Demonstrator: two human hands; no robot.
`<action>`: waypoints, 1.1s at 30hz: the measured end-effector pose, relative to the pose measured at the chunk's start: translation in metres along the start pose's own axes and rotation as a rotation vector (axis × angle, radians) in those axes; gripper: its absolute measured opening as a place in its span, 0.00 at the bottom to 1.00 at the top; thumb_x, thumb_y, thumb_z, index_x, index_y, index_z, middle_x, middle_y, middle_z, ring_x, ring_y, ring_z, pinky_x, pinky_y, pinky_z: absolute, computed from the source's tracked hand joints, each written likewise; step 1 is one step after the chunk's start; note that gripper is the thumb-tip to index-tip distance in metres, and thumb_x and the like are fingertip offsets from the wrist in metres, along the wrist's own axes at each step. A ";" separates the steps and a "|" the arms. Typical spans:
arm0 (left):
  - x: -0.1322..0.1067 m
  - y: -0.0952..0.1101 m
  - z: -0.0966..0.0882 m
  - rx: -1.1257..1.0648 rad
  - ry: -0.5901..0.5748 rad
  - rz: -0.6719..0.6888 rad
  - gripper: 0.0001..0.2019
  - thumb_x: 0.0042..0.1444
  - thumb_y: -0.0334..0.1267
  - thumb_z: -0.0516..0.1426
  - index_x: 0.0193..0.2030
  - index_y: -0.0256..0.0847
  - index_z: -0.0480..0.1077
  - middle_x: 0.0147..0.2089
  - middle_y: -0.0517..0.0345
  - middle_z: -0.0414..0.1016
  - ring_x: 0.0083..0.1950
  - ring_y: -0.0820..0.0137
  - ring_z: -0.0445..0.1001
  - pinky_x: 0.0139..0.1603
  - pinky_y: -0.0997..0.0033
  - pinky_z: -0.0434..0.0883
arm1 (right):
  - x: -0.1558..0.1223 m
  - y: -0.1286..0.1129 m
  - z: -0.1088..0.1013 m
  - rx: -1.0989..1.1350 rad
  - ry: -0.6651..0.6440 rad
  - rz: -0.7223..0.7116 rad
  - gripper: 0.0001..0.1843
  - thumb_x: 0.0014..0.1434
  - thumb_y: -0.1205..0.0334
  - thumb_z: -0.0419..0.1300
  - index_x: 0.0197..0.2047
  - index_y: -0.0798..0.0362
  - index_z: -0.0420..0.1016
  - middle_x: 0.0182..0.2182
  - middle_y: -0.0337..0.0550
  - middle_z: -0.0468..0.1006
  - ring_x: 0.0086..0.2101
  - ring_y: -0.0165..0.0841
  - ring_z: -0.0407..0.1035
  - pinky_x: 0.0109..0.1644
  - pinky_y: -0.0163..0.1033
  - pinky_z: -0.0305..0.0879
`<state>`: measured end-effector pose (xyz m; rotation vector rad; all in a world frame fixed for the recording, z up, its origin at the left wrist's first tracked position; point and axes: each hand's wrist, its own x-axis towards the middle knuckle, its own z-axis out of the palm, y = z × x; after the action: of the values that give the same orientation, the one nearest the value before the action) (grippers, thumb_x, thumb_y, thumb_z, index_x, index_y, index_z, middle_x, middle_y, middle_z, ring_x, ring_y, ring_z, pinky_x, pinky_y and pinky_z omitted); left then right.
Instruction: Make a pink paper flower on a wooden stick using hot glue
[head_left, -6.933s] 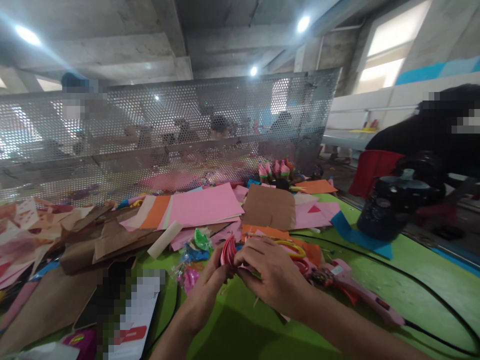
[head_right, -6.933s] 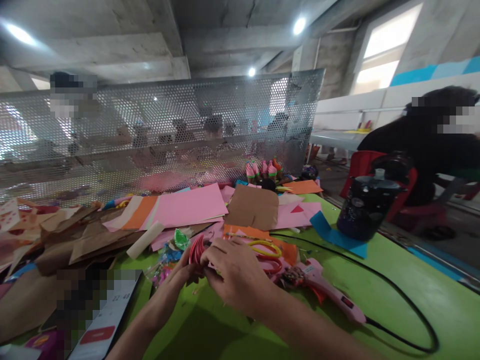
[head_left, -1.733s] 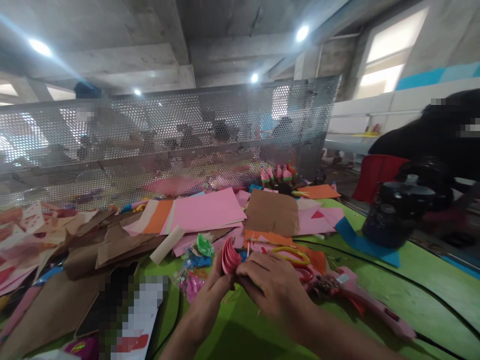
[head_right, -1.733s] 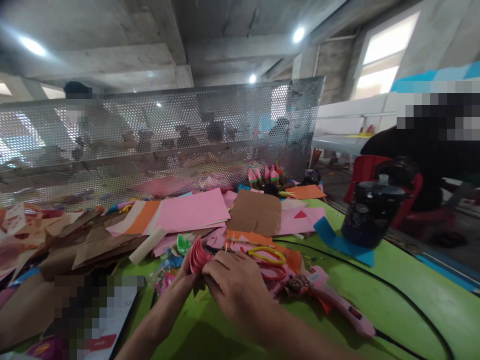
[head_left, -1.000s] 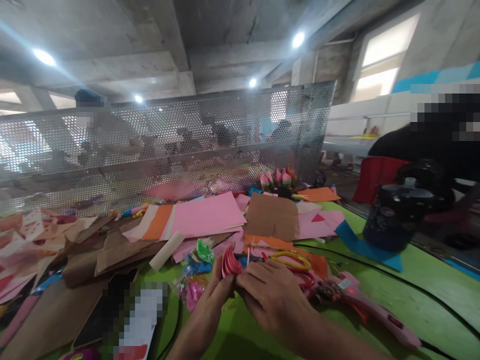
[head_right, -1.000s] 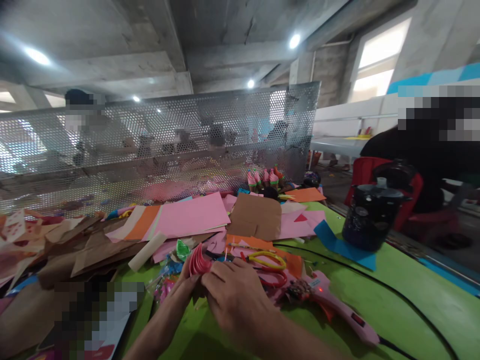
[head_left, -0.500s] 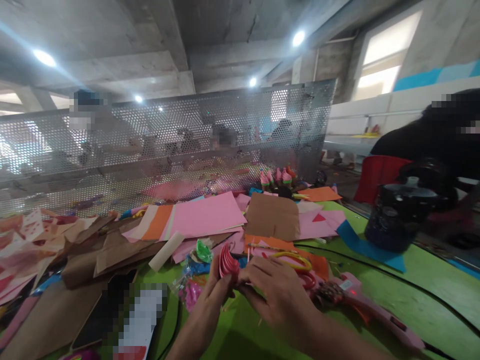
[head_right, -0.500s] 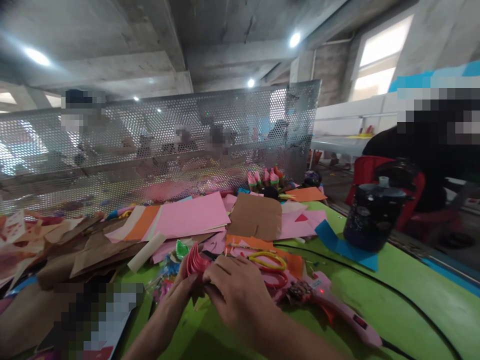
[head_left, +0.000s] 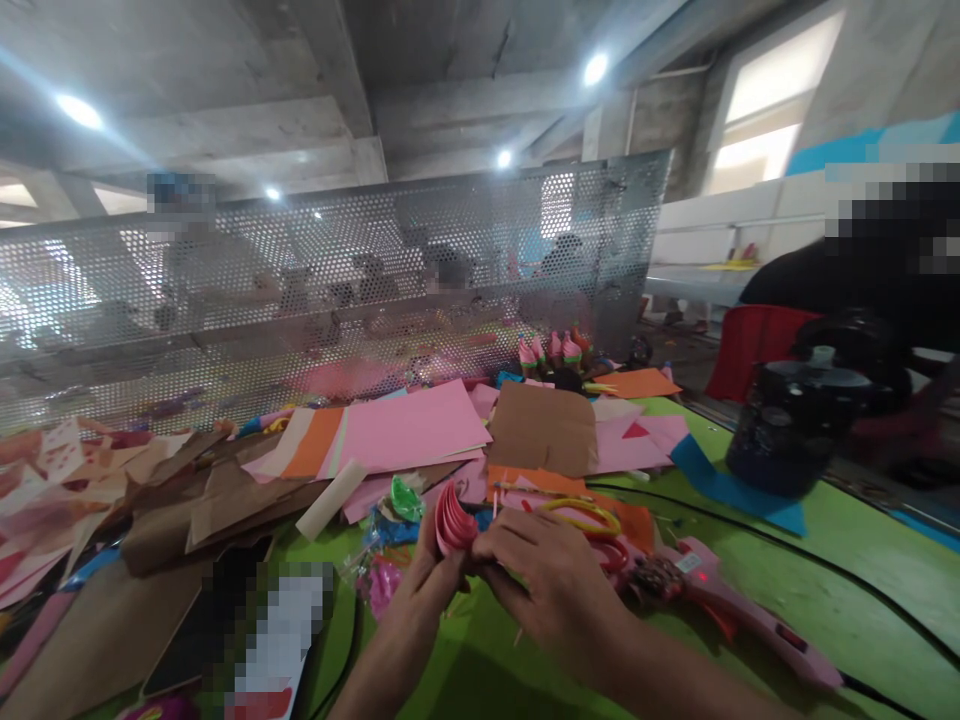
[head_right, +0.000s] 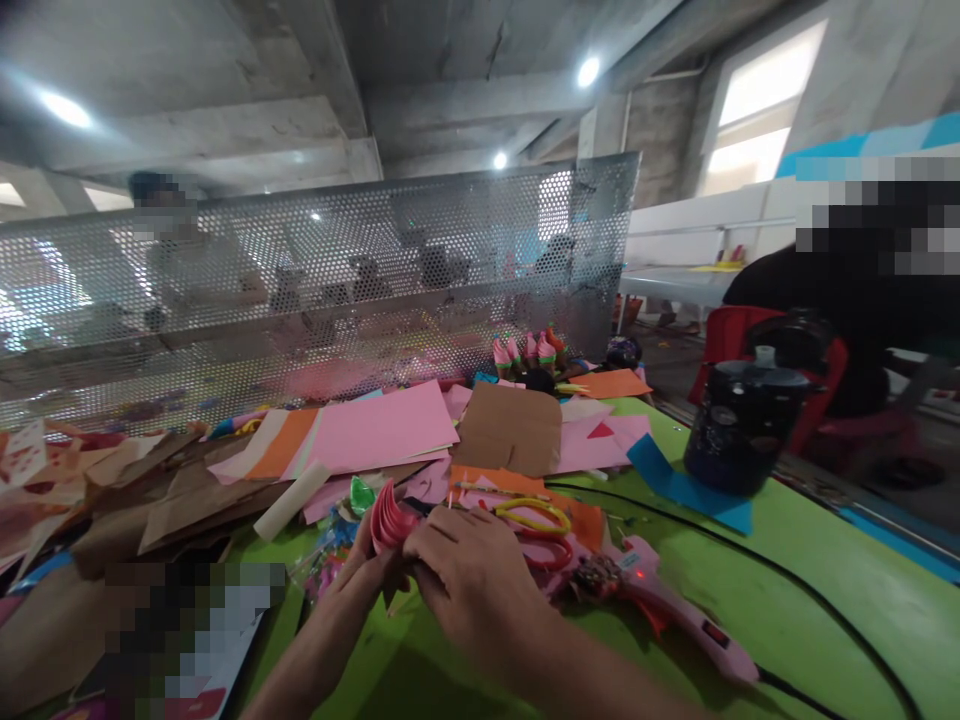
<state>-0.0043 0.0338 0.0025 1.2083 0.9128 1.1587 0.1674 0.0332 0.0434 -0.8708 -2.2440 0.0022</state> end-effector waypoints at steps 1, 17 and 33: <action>-0.001 0.001 0.000 -0.007 0.000 -0.004 0.36 0.56 0.40 0.58 0.70 0.48 0.50 0.45 0.56 0.72 0.37 0.68 0.65 0.40 0.71 0.64 | 0.000 0.000 0.000 0.001 -0.004 -0.002 0.06 0.61 0.71 0.60 0.34 0.51 0.72 0.30 0.37 0.74 0.31 0.32 0.66 0.36 0.38 0.54; 0.021 -0.014 -0.008 -0.108 0.013 -0.066 0.26 0.36 0.26 0.55 0.48 0.38 0.68 0.29 0.60 0.75 0.30 0.71 0.68 0.26 0.76 0.59 | 0.003 0.002 -0.004 0.012 -0.007 0.030 0.05 0.61 0.71 0.58 0.36 0.51 0.73 0.31 0.38 0.76 0.31 0.32 0.68 0.36 0.37 0.55; -0.008 0.025 0.015 0.233 -0.054 0.081 0.19 0.62 0.35 0.52 0.60 0.44 0.60 0.47 0.56 0.70 0.46 0.67 0.66 0.56 0.68 0.60 | 0.005 -0.001 -0.005 0.104 0.007 0.138 0.07 0.56 0.75 0.62 0.33 0.53 0.74 0.29 0.37 0.74 0.30 0.31 0.67 0.33 0.34 0.56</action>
<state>0.0045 0.0218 0.0292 1.4700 0.9851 1.0996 0.1673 0.0347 0.0506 -0.9656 -2.1521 0.1775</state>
